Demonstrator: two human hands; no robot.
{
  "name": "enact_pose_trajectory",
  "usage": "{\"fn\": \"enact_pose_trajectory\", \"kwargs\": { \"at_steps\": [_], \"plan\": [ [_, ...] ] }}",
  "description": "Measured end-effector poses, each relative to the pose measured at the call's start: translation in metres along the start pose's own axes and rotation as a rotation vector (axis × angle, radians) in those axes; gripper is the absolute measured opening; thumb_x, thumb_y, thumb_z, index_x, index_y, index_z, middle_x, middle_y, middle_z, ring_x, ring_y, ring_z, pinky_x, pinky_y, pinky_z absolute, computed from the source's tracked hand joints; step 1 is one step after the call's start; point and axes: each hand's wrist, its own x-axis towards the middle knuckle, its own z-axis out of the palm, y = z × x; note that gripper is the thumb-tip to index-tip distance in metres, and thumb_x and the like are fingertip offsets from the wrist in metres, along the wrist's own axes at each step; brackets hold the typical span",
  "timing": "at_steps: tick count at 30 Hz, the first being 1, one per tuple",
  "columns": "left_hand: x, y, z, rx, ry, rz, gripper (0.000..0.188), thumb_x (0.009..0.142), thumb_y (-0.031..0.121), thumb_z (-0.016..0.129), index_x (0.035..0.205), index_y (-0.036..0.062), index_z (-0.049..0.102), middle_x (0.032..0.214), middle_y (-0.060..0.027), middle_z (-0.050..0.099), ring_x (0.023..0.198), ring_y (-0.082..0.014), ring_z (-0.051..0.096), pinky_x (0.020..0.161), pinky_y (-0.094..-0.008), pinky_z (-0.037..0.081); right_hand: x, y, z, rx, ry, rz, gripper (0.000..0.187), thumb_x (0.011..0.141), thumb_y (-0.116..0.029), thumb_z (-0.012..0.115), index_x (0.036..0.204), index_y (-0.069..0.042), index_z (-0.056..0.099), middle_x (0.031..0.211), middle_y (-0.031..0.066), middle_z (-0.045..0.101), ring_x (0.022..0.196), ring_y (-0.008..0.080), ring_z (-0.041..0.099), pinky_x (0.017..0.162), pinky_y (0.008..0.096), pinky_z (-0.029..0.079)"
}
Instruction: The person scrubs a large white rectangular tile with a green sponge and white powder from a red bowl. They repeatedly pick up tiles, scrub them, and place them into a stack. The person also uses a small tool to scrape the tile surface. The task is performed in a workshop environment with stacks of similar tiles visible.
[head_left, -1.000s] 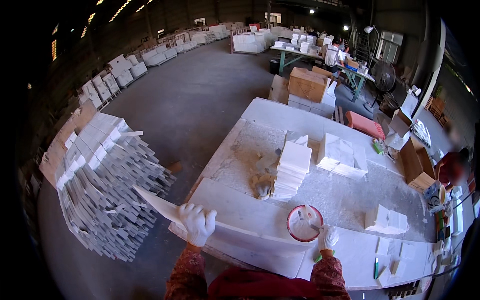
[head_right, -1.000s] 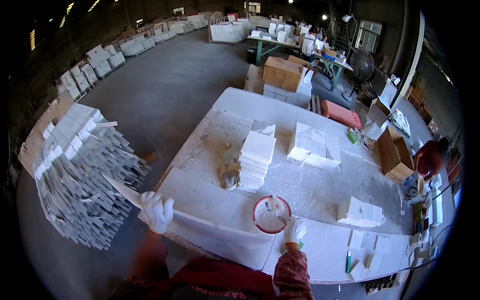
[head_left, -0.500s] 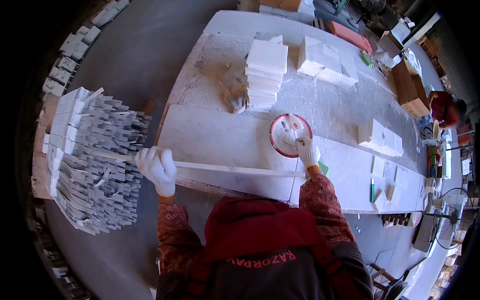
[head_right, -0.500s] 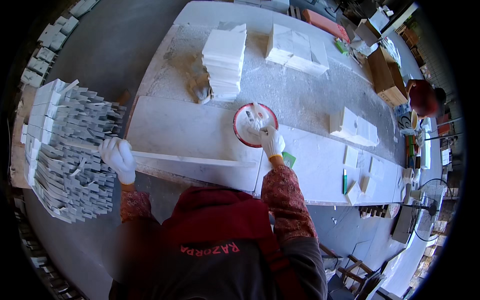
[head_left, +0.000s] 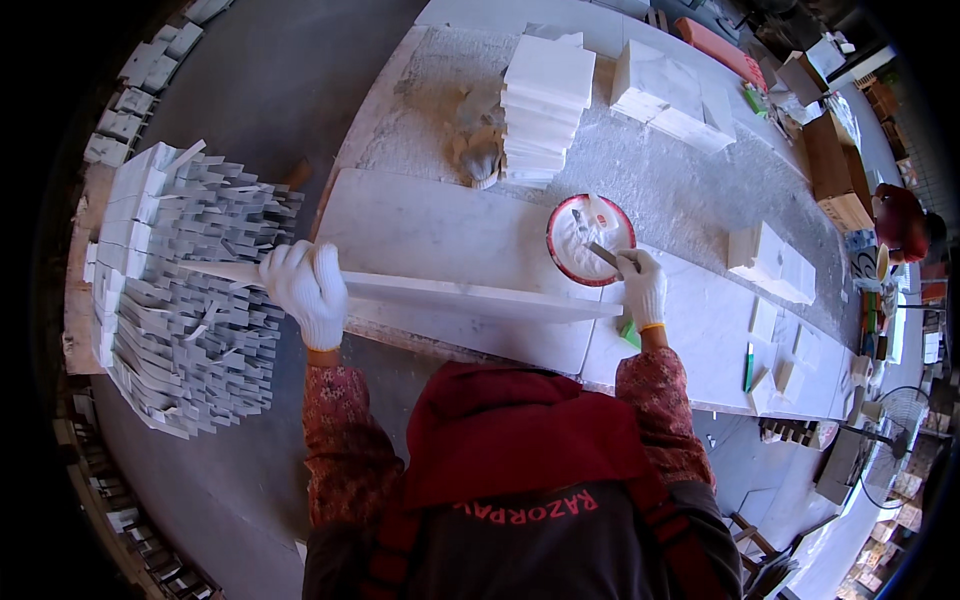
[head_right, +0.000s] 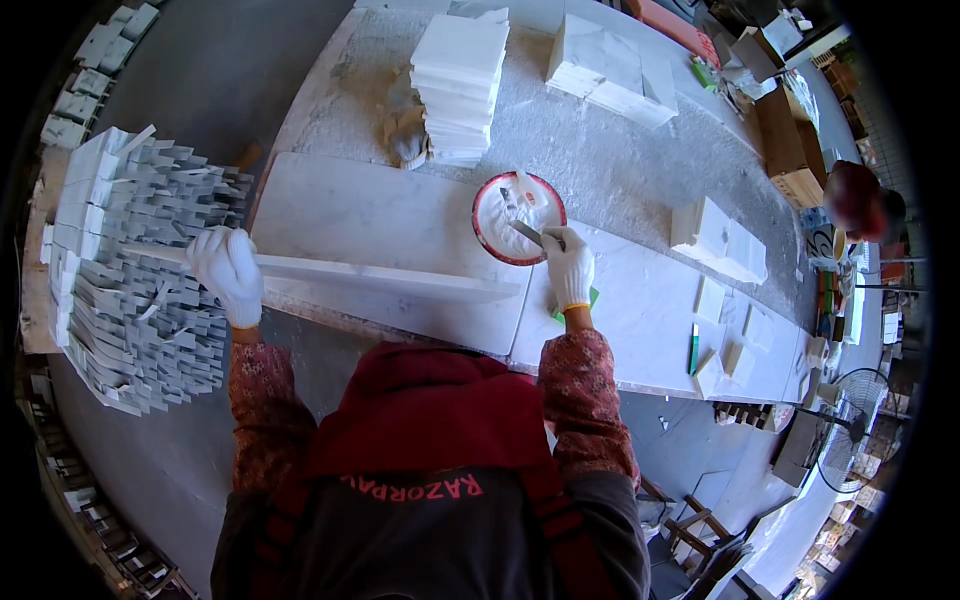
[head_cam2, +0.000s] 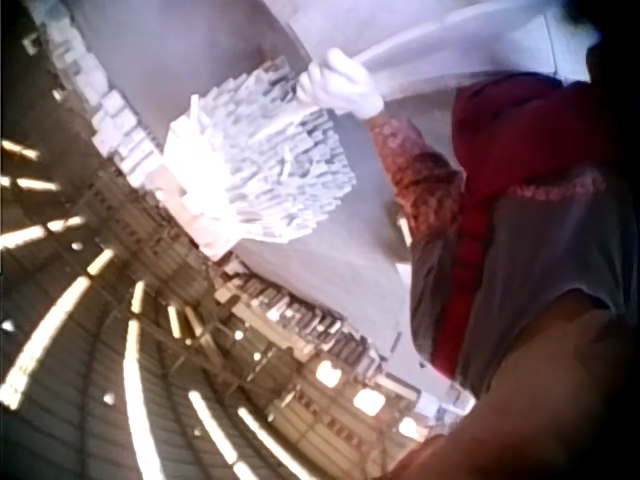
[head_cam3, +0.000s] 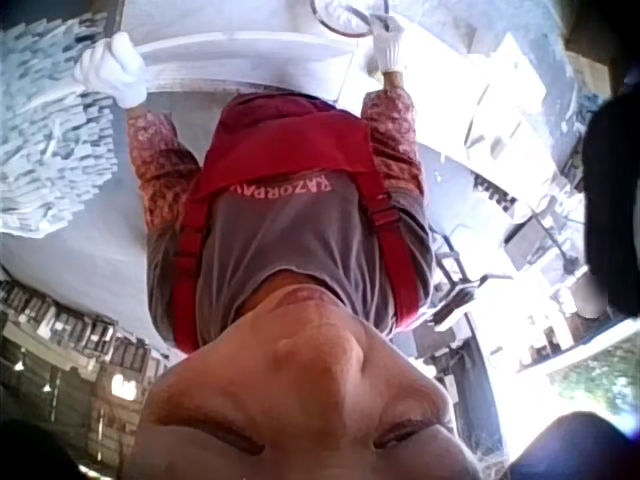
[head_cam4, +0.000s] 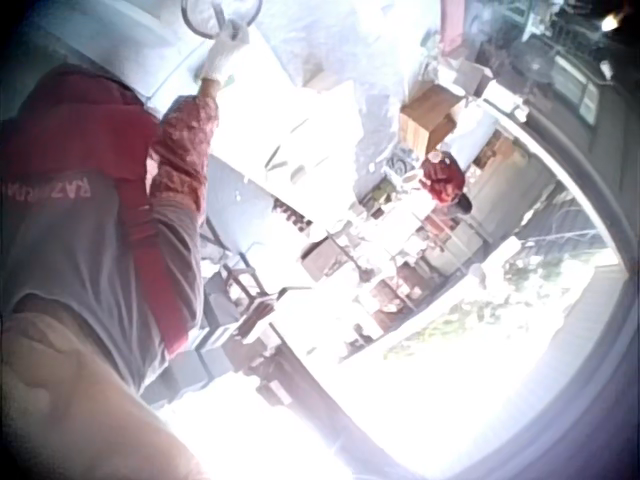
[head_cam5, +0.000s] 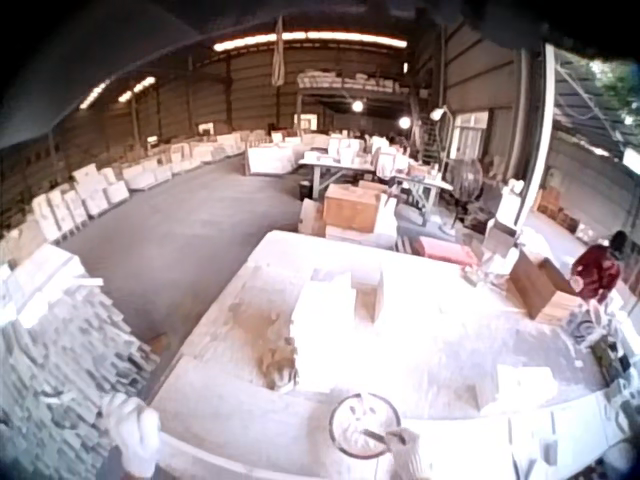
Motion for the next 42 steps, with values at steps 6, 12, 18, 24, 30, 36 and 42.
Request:
{"fn": "enact_pose_trajectory", "kwargs": {
  "at_steps": [6,12,18,24,30,36,42],
  "plan": [
    [0.005,-0.001,0.010,-0.024,-0.018,-0.043,0.032,0.090,0.022,0.057,0.063,0.0044,0.057,0.065,-0.0092,0.056,0.066,-0.0292,0.051,0.073,-0.0401,0.038,-0.036,-0.083,-0.060,0.295,-0.026,0.055,0.021,0.095,-0.012,0.060,0.106,0.004,0.068,0.079,0.0031,0.063,0.068,0.0070,0.053,0.059,0.0220,0.041],
    [0.009,-0.004,0.017,-0.066,0.035,0.011,0.031,0.090,0.020,0.057,0.063,0.0050,0.058,0.064,-0.0079,0.056,0.064,-0.0295,0.051,0.070,-0.0405,0.037,-0.076,-0.139,-0.087,0.411,0.037,0.064,0.018,0.096,-0.013,0.060,0.105,0.001,0.067,0.078,0.0019,0.060,0.062,0.0044,0.047,0.054,0.0187,0.036],
    [0.008,-0.004,0.017,-0.057,0.041,0.015,0.029,0.089,0.018,0.057,0.062,0.0053,0.059,0.063,-0.0081,0.057,0.062,-0.0297,0.051,0.067,-0.0405,0.037,-0.105,-0.151,-0.087,0.375,0.044,0.006,0.014,0.095,-0.005,0.060,0.104,0.003,0.067,0.081,0.0050,0.065,0.067,0.0073,0.056,0.059,0.0204,0.044],
    [0.006,-0.007,0.020,-0.042,0.044,0.024,0.030,0.090,0.020,0.056,0.063,0.0059,0.060,0.063,-0.0082,0.056,0.062,-0.0299,0.051,0.068,-0.0405,0.037,-0.115,-0.149,-0.079,0.354,0.060,-0.099,0.012,0.093,0.000,0.063,0.103,0.005,0.067,0.086,0.0074,0.067,0.070,0.0095,0.060,0.063,0.0234,0.050],
    [0.007,-0.005,0.018,-0.057,0.066,0.030,0.030,0.090,0.021,0.055,0.063,0.0076,0.058,0.062,-0.0075,0.054,0.061,-0.0298,0.050,0.066,-0.0405,0.036,-0.122,-0.152,-0.075,0.224,0.111,-0.129,0.012,0.093,0.000,0.063,0.103,0.005,0.067,0.085,0.0069,0.067,0.070,0.0090,0.060,0.063,0.0232,0.050],
    [0.008,-0.001,0.016,-0.065,0.066,0.044,0.030,0.091,0.020,0.054,0.063,0.0079,0.057,0.063,-0.0073,0.055,0.062,-0.0298,0.051,0.066,-0.0406,0.036,-0.128,-0.152,-0.073,0.298,0.176,-0.151,0.013,0.092,0.000,0.064,0.104,0.002,0.069,0.084,0.0040,0.067,0.067,0.0065,0.058,0.060,0.0216,0.047],
    [0.006,-0.003,0.015,-0.065,0.067,0.060,0.028,0.090,0.018,0.053,0.064,0.0084,0.058,0.063,-0.0067,0.055,0.061,-0.0295,0.050,0.066,-0.0401,0.036,-0.132,-0.153,-0.071,0.226,0.194,-0.184,0.012,0.092,0.000,0.064,0.103,0.002,0.069,0.084,0.0045,0.068,0.066,0.0063,0.057,0.058,0.0219,0.046]
  ]
}}
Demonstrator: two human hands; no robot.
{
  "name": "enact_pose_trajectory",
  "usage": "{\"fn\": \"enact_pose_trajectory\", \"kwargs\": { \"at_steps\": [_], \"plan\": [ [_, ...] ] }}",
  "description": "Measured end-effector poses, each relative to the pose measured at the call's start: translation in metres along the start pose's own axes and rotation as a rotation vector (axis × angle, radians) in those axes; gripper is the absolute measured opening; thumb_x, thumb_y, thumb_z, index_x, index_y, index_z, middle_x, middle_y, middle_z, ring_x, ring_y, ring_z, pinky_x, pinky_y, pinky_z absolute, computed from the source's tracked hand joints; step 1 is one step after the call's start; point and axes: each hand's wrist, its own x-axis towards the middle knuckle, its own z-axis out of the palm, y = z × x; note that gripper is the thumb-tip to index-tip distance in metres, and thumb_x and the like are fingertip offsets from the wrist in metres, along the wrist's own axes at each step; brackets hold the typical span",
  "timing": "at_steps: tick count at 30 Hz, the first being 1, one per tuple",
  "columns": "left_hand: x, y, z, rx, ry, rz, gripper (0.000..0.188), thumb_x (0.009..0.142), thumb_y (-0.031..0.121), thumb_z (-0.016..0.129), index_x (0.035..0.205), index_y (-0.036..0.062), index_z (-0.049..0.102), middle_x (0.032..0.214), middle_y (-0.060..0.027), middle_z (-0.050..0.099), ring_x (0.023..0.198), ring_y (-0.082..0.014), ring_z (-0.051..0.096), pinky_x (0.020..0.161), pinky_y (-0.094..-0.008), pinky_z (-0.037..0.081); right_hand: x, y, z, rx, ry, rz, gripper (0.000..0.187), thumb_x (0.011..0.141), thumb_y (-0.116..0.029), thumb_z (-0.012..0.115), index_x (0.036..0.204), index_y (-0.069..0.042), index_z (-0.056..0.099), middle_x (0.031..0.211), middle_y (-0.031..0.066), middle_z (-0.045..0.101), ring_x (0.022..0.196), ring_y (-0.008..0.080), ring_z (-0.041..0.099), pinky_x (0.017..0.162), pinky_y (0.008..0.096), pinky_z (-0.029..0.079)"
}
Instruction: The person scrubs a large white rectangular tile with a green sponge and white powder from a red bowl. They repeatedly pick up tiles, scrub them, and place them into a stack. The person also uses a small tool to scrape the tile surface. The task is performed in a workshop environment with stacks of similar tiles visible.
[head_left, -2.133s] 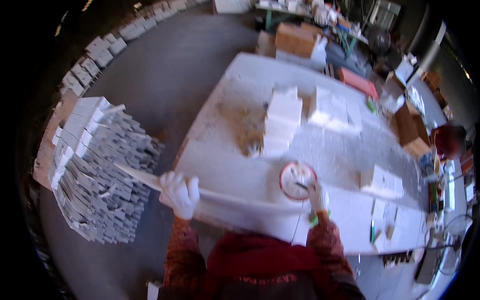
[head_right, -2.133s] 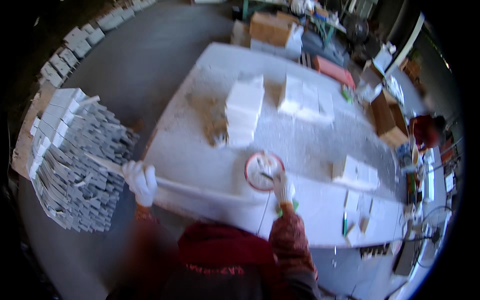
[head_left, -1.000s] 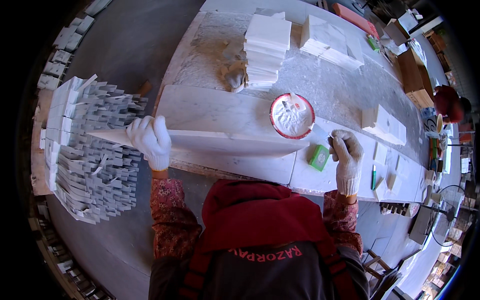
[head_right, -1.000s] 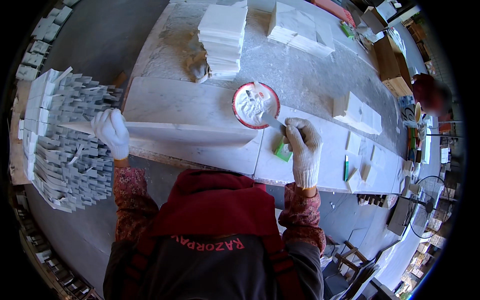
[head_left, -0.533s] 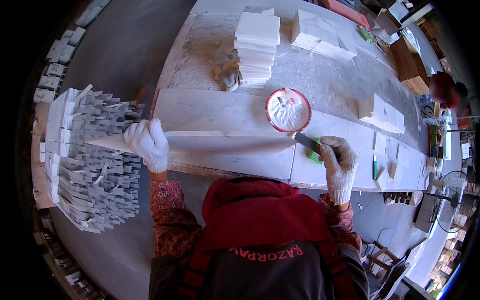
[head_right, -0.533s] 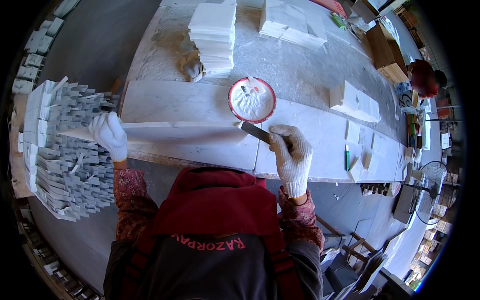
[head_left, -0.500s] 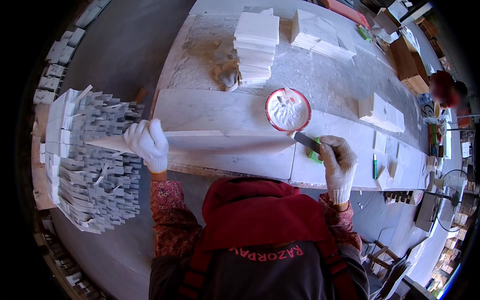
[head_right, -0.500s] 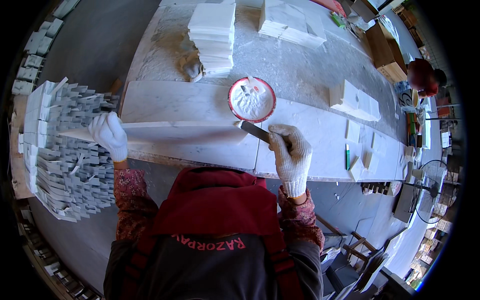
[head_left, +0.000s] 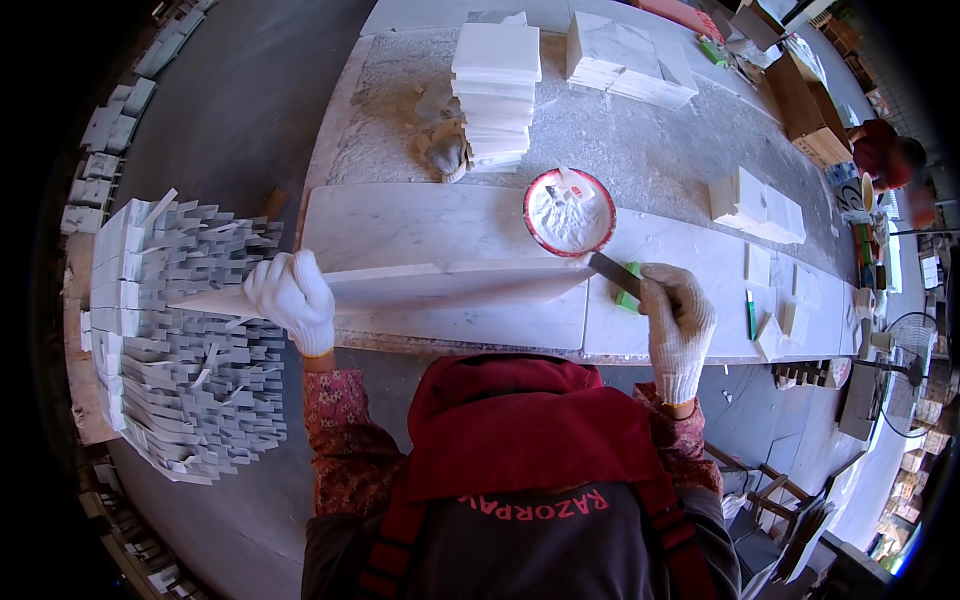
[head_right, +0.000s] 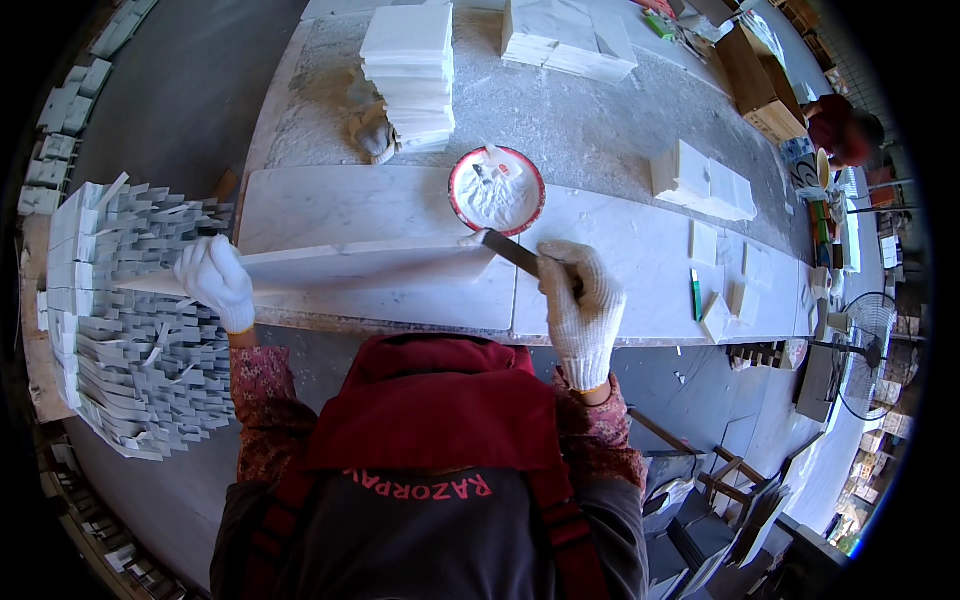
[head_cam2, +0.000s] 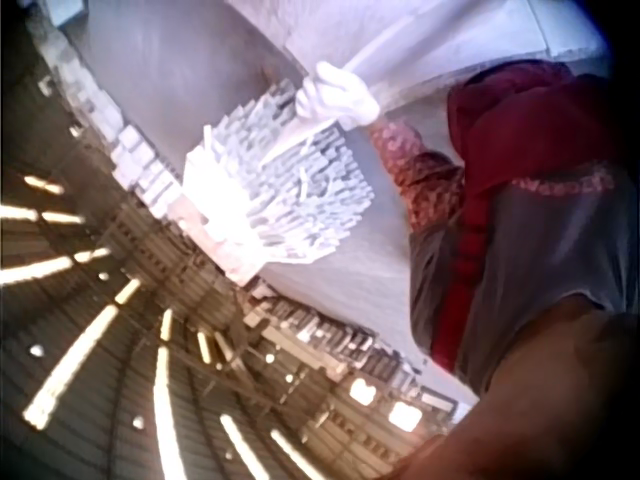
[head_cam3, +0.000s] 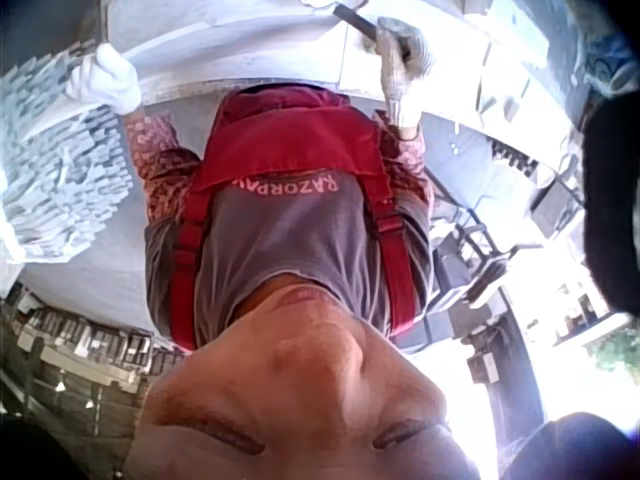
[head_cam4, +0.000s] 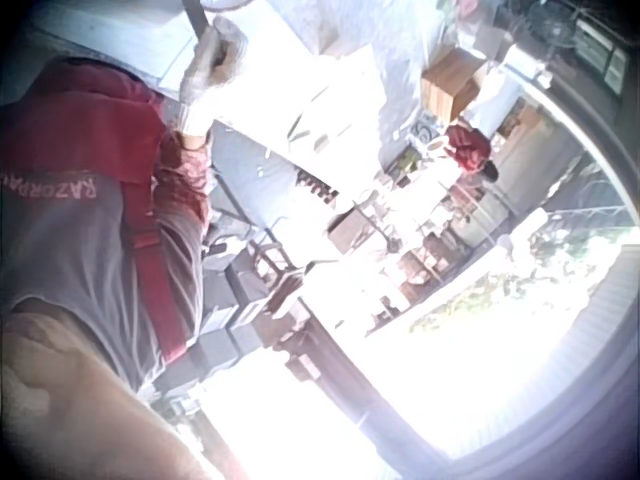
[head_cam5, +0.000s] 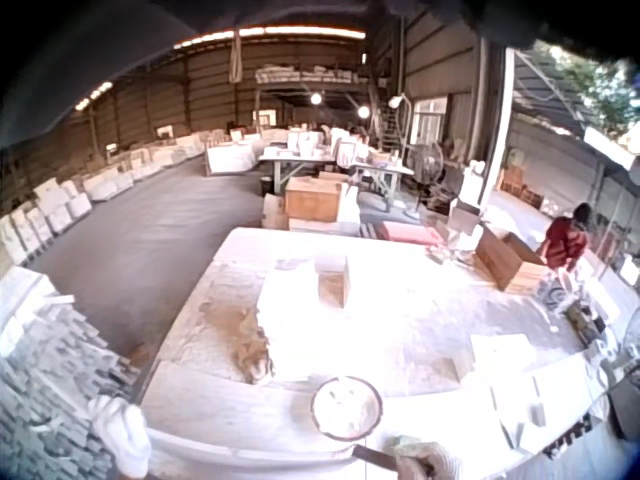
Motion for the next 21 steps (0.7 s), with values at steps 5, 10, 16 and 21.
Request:
{"fn": "enact_pose_trajectory", "kwargs": {
  "at_steps": [5,10,16,21],
  "plan": [
    [0.001,0.003,-0.004,0.009,0.020,0.013,0.030,0.091,0.018,0.053,0.062,0.0078,0.056,0.062,-0.0070,0.053,0.060,-0.0288,0.049,0.065,-0.0402,0.035,-0.006,0.004,-0.008,0.036,0.042,0.029,0.012,0.093,-0.001,0.063,0.103,0.003,0.068,0.087,0.0062,0.067,0.066,0.0070,0.056,0.058,0.0215,0.045],
    [-0.003,0.001,0.001,0.005,0.038,0.005,0.033,0.091,0.018,0.053,0.060,0.0072,0.053,0.061,-0.0070,0.052,0.060,-0.0289,0.047,0.065,-0.0400,0.034,-0.009,0.000,0.006,0.056,-0.007,0.050,0.013,0.092,0.000,0.064,0.103,0.003,0.068,0.095,0.0078,0.069,0.067,0.0075,0.060,0.059,0.0215,0.048],
    [-0.002,0.002,-0.001,0.013,0.037,0.002,0.033,0.091,0.017,0.053,0.060,0.0067,0.053,0.061,-0.0070,0.053,0.060,-0.0292,0.047,0.066,-0.0400,0.034,-0.011,0.004,-0.006,-0.002,0.061,0.050,0.012,0.092,0.000,0.064,0.103,0.002,0.068,0.090,0.0058,0.069,0.066,0.0060,0.058,0.059,0.0213,0.047],
    [-0.003,0.002,-0.003,0.017,0.021,0.011,0.033,0.091,0.018,0.053,0.060,0.0065,0.054,0.062,-0.0072,0.054,0.061,-0.0298,0.049,0.066,-0.0409,0.035,-0.016,-0.002,-0.002,0.044,0.064,0.041,0.013,0.092,0.000,0.064,0.104,0.002,0.069,0.087,0.0052,0.069,0.066,0.0058,0.057,0.059,0.0211,0.047]
  ]
}}
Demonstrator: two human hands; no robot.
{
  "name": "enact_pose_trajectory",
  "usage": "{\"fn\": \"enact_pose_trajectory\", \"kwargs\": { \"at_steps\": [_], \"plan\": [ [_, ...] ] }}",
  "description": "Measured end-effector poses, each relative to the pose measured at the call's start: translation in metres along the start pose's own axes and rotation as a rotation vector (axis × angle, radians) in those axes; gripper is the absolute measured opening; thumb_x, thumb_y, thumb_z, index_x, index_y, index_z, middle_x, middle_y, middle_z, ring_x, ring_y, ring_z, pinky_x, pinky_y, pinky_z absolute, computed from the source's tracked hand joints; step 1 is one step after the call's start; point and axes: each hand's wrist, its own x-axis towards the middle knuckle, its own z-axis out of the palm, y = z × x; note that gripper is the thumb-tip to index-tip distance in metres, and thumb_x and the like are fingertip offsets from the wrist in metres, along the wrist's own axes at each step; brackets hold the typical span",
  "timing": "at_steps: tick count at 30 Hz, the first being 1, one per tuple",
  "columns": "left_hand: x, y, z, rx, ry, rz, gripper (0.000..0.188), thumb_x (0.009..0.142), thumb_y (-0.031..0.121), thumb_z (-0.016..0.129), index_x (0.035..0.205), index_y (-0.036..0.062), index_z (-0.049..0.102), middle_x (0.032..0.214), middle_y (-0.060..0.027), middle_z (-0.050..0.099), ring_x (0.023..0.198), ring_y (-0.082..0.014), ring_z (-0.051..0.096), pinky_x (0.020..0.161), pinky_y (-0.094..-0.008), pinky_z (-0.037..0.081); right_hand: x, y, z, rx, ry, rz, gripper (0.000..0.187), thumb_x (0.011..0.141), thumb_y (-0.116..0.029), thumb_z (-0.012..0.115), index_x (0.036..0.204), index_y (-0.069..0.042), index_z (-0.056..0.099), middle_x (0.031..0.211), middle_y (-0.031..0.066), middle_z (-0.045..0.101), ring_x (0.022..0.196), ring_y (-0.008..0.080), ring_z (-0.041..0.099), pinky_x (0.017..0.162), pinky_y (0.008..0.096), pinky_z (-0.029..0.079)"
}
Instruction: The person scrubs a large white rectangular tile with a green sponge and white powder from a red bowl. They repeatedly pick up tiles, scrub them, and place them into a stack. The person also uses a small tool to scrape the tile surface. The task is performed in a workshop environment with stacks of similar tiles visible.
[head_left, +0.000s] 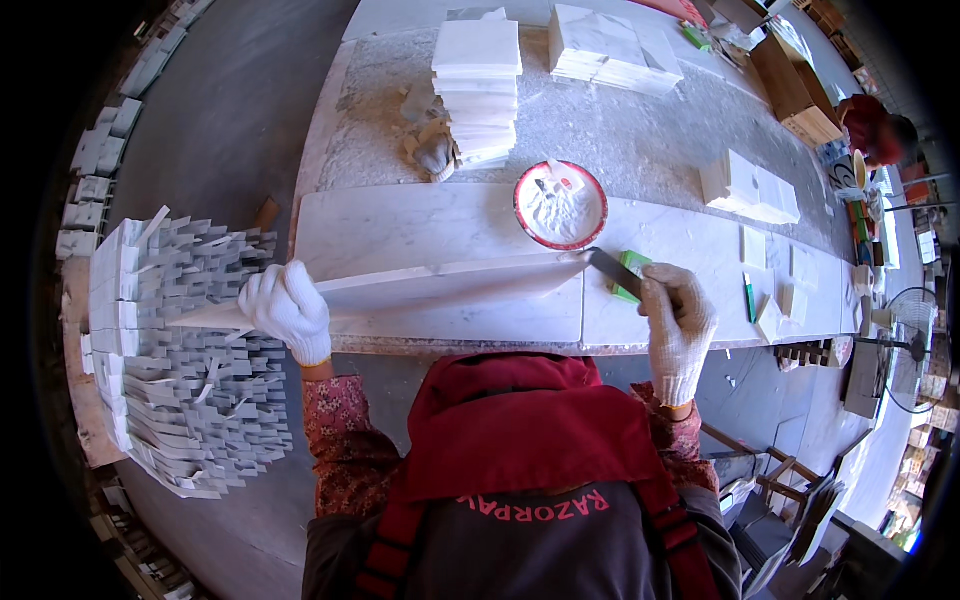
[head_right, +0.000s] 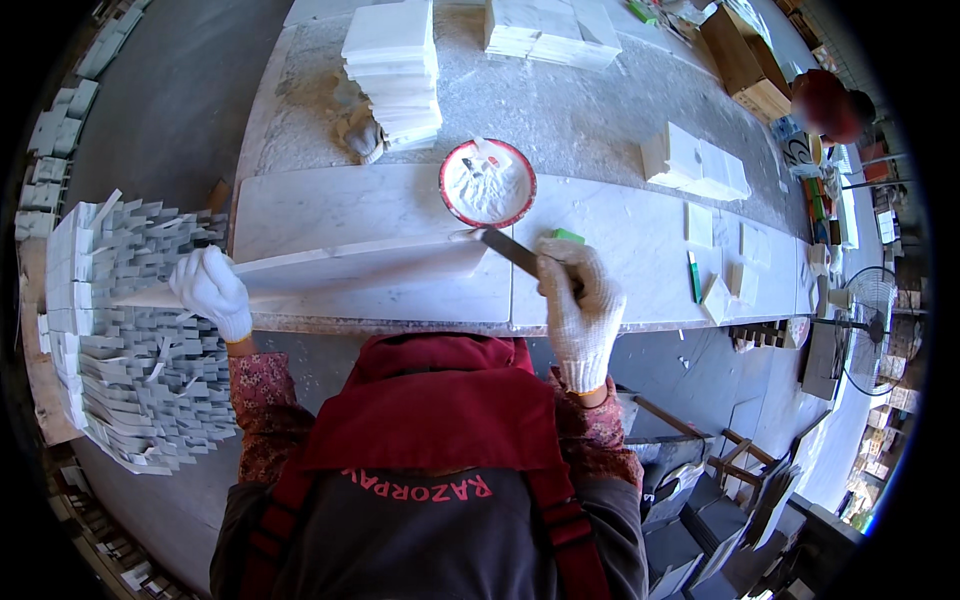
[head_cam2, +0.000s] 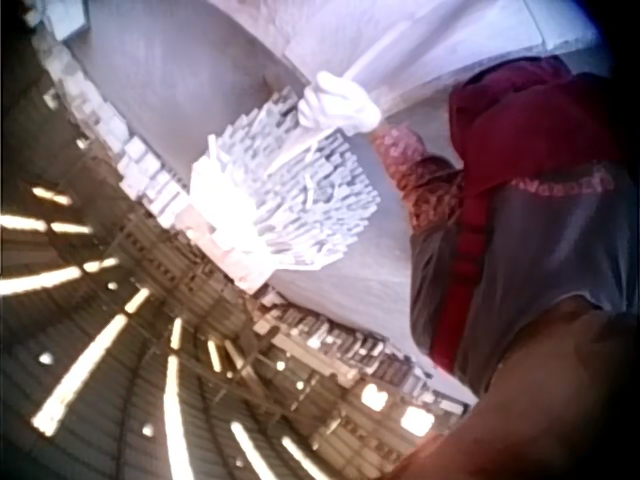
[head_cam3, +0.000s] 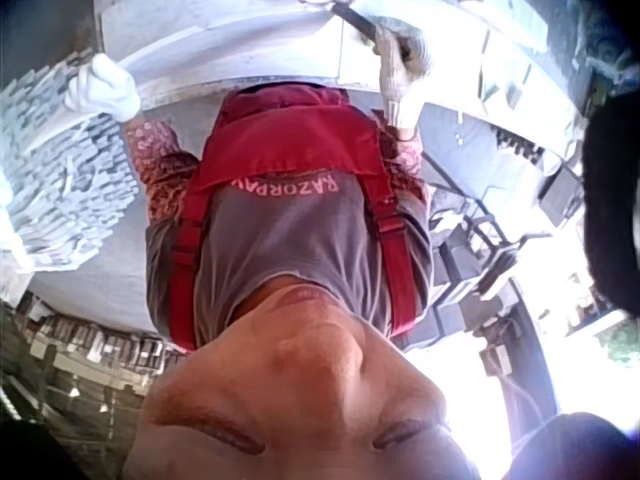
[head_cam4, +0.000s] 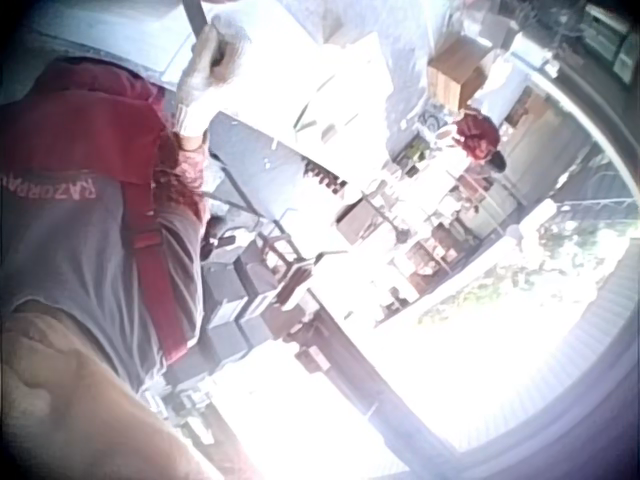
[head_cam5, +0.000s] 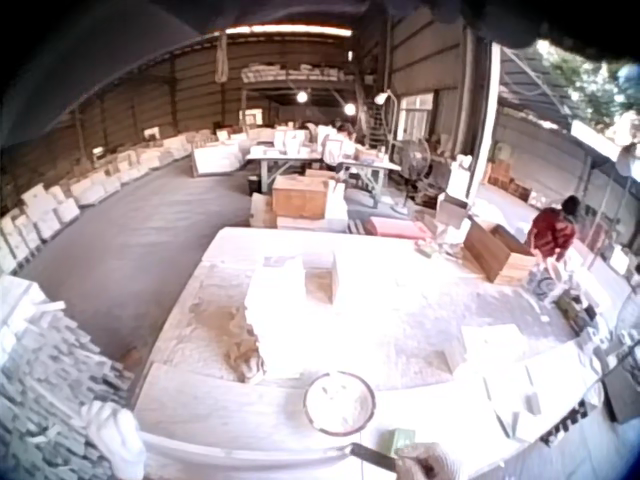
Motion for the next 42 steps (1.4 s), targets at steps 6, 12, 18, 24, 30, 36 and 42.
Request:
{"fn": "enact_pose_trajectory", "kwargs": {
  "at_steps": [6,12,18,24,30,36,42],
  "plan": [
    [-0.002,-0.001,0.000,0.005,-0.002,-0.017,0.033,0.091,0.019,0.053,0.060,0.0065,0.054,0.062,-0.0081,0.054,0.061,-0.0304,0.049,0.065,-0.0410,0.036,-0.002,-0.006,0.014,-0.066,-0.007,-0.007,0.013,0.090,0.000,0.065,0.102,0.001,0.070,0.081,0.0036,0.068,0.063,0.0056,0.057,0.057,0.0215,0.045],
    [-0.005,-0.001,-0.006,0.001,-0.003,0.003,0.034,0.091,0.018,0.052,0.058,0.0072,0.051,0.060,-0.0082,0.052,0.060,-0.0306,0.049,0.064,-0.0411,0.035,0.001,0.009,-0.007,-0.100,0.117,0.011,0.013,0.090,-0.001,0.065,0.101,0.001,0.071,0.075,0.0018,0.063,0.061,0.0047,0.051,0.053,0.0216,0.039],
    [-0.009,-0.003,-0.010,0.006,0.007,0.012,0.034,0.090,0.018,0.052,0.058,0.0078,0.051,0.060,-0.0078,0.052,0.059,-0.0301,0.048,0.064,-0.0405,0.035,0.026,0.072,0.000,-0.191,0.096,0.101,0.022,0.092,-0.010,0.062,0.109,0.002,0.070,0.076,0.0050,0.066,0.067,0.0091,0.056,0.058,0.0248,0.045],
    [-0.009,0.002,-0.006,-0.012,0.028,0.019,0.031,0.088,0.019,0.054,0.059,0.0085,0.052,0.060,-0.0071,0.053,0.058,-0.0297,0.048,0.063,-0.0408,0.035,0.061,0.176,0.051,-0.683,-0.030,-0.058,0.017,0.089,-0.029,0.064,0.094,-0.015,0.071,0.082,0.0138,0.071,0.075,0.0361,0.068,0.064,0.0453,0.052],
    [-0.012,-0.004,-0.029,0.040,-0.046,-0.015,0.025,0.086,0.018,0.054,0.062,0.0102,0.052,0.065,-0.0079,0.054,0.063,-0.0311,0.051,0.065,-0.0424,0.037,0.092,0.233,0.097,-1.156,-0.294,-0.211,0.017,0.084,-0.033,0.066,0.082,-0.017,0.072,0.083,0.0137,0.071,0.076,0.0346,0.070,0.065,0.0471,0.054],
    [-0.018,-0.002,-0.026,0.047,0.105,0.047,0.017,0.068,0.023,0.071,0.064,0.0189,0.056,0.062,-0.0062,0.046,0.061,-0.0248,0.046,0.059,-0.0432,0.034,0.152,0.339,0.084,-1.011,-0.395,-0.540,0.056,0.084,-0.044,0.070,0.119,-0.001,0.059,0.125,0.0220,0.058,0.122,0.0373,0.051,0.104,0.0562,0.034],
    [-0.017,0.008,-0.036,-0.114,0.125,-0.088,0.034,0.077,0.032,0.072,0.054,0.0136,0.056,0.054,-0.0017,0.044,0.060,-0.0214,0.047,0.063,-0.0394,0.034,0.163,0.270,0.121,-0.960,-0.389,-0.240,0.055,0.087,-0.039,0.069,0.121,0.002,0.056,0.123,0.0210,0.059,0.116,0.0340,0.053,0.099,0.0511,0.039]
  ]
}}
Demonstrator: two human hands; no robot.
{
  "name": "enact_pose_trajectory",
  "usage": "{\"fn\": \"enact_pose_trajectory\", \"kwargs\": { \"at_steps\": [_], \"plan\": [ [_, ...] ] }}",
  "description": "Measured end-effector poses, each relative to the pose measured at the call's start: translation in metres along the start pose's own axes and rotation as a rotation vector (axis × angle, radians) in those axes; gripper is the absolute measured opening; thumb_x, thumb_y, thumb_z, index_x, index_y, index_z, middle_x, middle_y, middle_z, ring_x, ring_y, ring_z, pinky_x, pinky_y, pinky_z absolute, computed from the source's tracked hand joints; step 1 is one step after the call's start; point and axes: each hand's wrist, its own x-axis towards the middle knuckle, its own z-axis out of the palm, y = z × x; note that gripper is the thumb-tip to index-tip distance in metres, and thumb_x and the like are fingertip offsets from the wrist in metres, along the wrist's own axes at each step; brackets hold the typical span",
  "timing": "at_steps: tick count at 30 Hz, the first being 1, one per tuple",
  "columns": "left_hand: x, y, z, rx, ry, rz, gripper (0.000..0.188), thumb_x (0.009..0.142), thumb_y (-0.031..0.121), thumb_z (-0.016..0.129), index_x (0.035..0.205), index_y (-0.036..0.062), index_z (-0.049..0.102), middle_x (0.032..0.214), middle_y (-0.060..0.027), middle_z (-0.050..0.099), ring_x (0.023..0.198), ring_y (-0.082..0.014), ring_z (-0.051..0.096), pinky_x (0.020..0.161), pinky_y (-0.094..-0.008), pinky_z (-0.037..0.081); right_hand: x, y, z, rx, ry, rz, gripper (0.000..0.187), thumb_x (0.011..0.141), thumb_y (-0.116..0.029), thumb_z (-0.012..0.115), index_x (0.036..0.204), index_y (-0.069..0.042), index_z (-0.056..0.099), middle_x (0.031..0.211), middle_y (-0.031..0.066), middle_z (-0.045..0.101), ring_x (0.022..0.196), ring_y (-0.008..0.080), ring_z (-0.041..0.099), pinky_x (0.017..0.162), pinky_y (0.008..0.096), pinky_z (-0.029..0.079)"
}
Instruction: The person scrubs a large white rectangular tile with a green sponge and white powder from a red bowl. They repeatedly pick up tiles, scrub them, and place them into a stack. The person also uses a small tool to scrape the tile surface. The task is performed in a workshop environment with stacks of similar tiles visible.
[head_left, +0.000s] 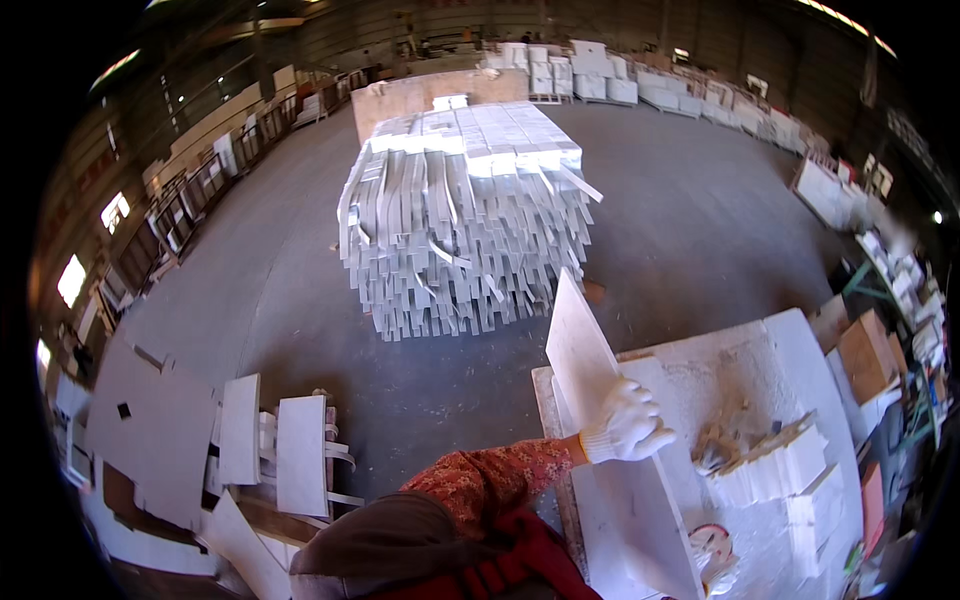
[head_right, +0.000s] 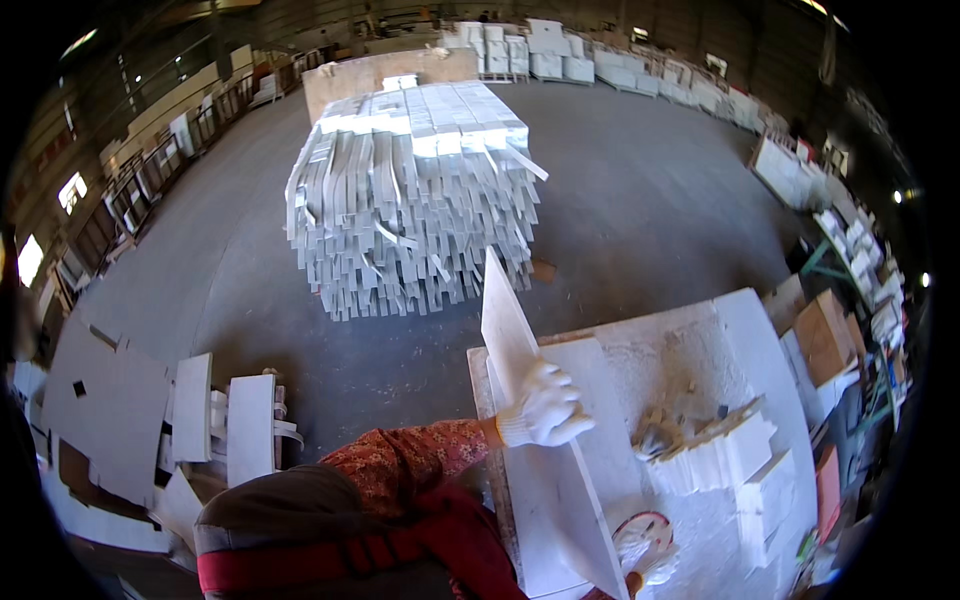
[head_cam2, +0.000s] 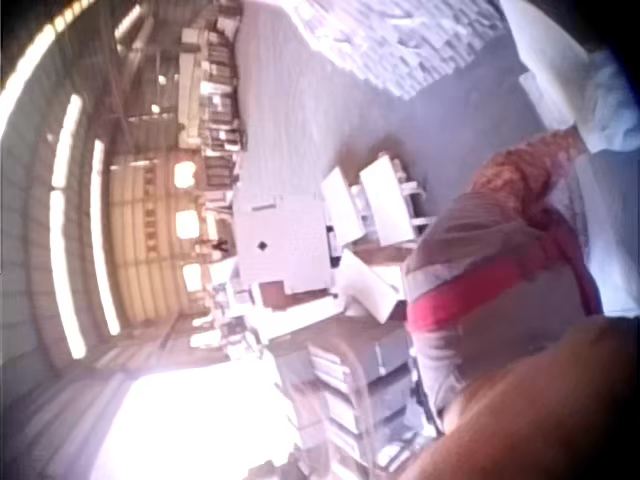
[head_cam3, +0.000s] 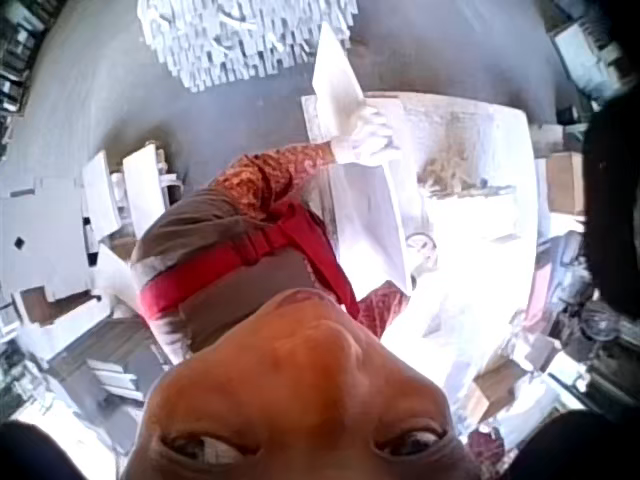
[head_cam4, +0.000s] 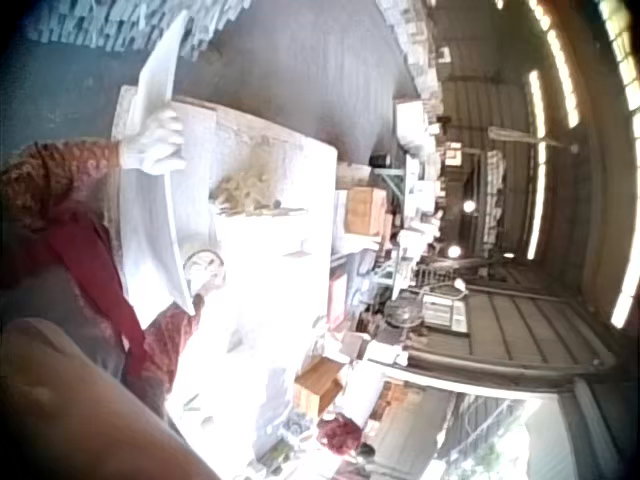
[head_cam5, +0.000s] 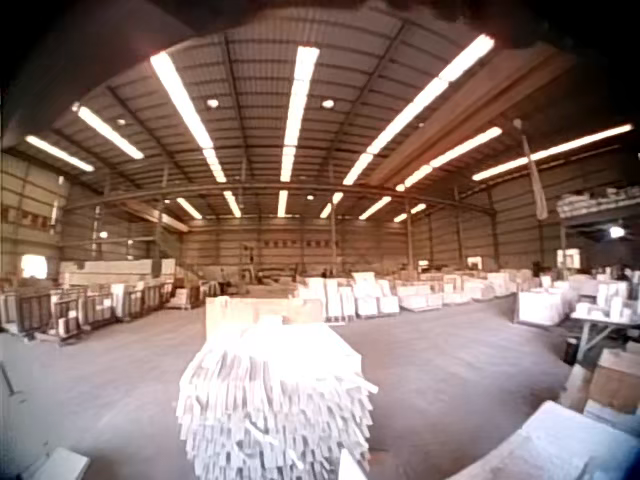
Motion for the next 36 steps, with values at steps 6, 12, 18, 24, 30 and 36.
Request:
{"fn": "enact_pose_trajectory", "kwargs": {
  "at_steps": [6,12,18,24,30,36],
  "plan": [
    [-0.006,0.008,-0.010,0.039,-0.045,-0.093,0.040,0.080,0.034,0.069,0.048,0.0107,0.061,0.053,-0.0052,0.053,0.063,-0.0242,0.053,0.068,-0.0403,0.039,0.015,-0.009,-0.014,0.160,-0.103,0.073,0.053,0.089,-0.034,0.069,0.123,0.004,0.054,0.120,0.0201,0.059,0.110,0.0306,0.055,0.094,0.0461,0.043],
    [-0.009,-0.002,-0.005,0.044,-0.055,-0.054,0.035,0.077,0.033,0.072,0.051,0.0130,0.059,0.054,-0.0033,0.050,0.061,-0.0227,0.051,0.065,-0.0398,0.036,0.003,0.012,-0.044,0.552,-0.127,0.219,0.052,0.091,-0.030,0.068,0.125,0.006,0.051,0.118,0.0191,0.059,0.105,0.0272,0.057,0.090,0.0411,0.047],
    [-0.007,-0.007,0.002,-0.006,0.011,-0.058,0.028,0.068,0.026,0.076,0.058,0.0127,0.053,0.060,-0.0067,0.051,0.060,-0.0278,0.052,0.058,-0.0422,0.038,-0.056,-0.023,-0.123,1.242,0.189,0.158,0.058,0.093,-0.021,0.068,0.140,0.003,0.044,0.111,0.0061,0.056,0.094,0.0137,0.053,0.079,0.0269,0.046],
    [-0.011,-0.017,0.015,0.041,-0.010,0.116,0.017,0.077,0.013,0.071,0.069,0.0159,0.056,0.065,-0.0035,0.049,0.062,-0.0228,0.049,0.065,-0.0388,0.033,-0.110,-0.064,-0.231,1.026,0.159,0.029,0.031,0.094,-0.023,0.058,0.119,-0.004,0.060,0.106,0.0067,0.059,0.090,0.0115,0.054,0.079,0.0235,0.043],
    [-0.001,-0.005,0.008,0.123,-0.110,0.087,0.025,0.083,0.022,0.062,0.060,0.0129,0.059,0.064,-0.0048,0.056,0.064,-0.0273,0.052,0.069,-0.0404,0.038,-0.166,-0.085,-0.262,0.968,0.223,0.063,0.027,0.095,-0.021,0.054,0.112,-0.001,0.063,0.110,0.0088,0.063,0.094,0.0178,0.060,0.086,0.0310,0.047],
    [-0.004,-0.010,0.007,0.117,-0.087,0.085,0.026,0.086,0.022,0.060,0.063,0.0106,0.062,0.068,-0.0051,0.061,0.065,-0.0276,0.053,0.069,-0.0404,0.038,-0.192,-0.097,-0.271,0.884,0.199,0.021,0.029,0.093,-0.021,0.058,0.105,0.004,0.068,0.106,0.0134,0.067,0.096,0.0196,0.062,0.086,0.0320,0.048]
  ]
}}
